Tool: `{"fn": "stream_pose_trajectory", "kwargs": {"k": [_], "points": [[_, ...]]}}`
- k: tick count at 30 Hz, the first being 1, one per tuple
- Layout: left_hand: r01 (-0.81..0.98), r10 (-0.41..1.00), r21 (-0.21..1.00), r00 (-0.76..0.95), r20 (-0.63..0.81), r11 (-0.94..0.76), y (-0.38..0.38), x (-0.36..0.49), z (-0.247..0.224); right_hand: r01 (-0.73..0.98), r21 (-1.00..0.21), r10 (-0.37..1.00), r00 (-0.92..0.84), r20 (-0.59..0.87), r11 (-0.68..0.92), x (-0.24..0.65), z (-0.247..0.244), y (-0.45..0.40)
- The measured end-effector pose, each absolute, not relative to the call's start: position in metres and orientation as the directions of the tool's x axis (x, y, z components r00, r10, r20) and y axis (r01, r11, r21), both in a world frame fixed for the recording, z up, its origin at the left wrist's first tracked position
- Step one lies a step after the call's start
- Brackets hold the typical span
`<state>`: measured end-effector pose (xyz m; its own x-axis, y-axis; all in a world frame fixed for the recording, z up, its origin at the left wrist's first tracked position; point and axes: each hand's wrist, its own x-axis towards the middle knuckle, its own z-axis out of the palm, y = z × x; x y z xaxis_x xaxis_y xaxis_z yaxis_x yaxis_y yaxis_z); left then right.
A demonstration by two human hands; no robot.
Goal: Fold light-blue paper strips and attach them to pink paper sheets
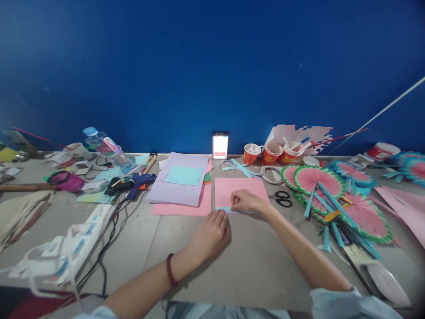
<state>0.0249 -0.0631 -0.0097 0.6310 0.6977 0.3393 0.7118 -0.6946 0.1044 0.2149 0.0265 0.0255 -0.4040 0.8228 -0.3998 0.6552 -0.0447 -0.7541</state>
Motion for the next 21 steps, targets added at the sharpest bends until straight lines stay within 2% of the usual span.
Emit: {"fn": "stream_pose_trajectory", "kwargs": {"k": [3,10,21], "points": [[0.709,0.699,0.112,0.635,0.329,-0.697,-0.063,0.025,-0.007,0.656,-0.754,0.824,-0.417,-0.385,-0.021,0.219,0.023,0.028],[0.699,0.731,0.215,0.66,0.172,-0.682,-0.057,0.024,0.007,0.642,-0.762,0.816,-0.396,-0.422,-0.083,0.221,0.023,0.029],[0.707,0.738,0.22,0.661,0.135,-0.672,-0.055,0.024,0.009,0.703,-0.709,0.845,-0.342,-0.41,-0.06,0.22,0.024,0.027]]}}
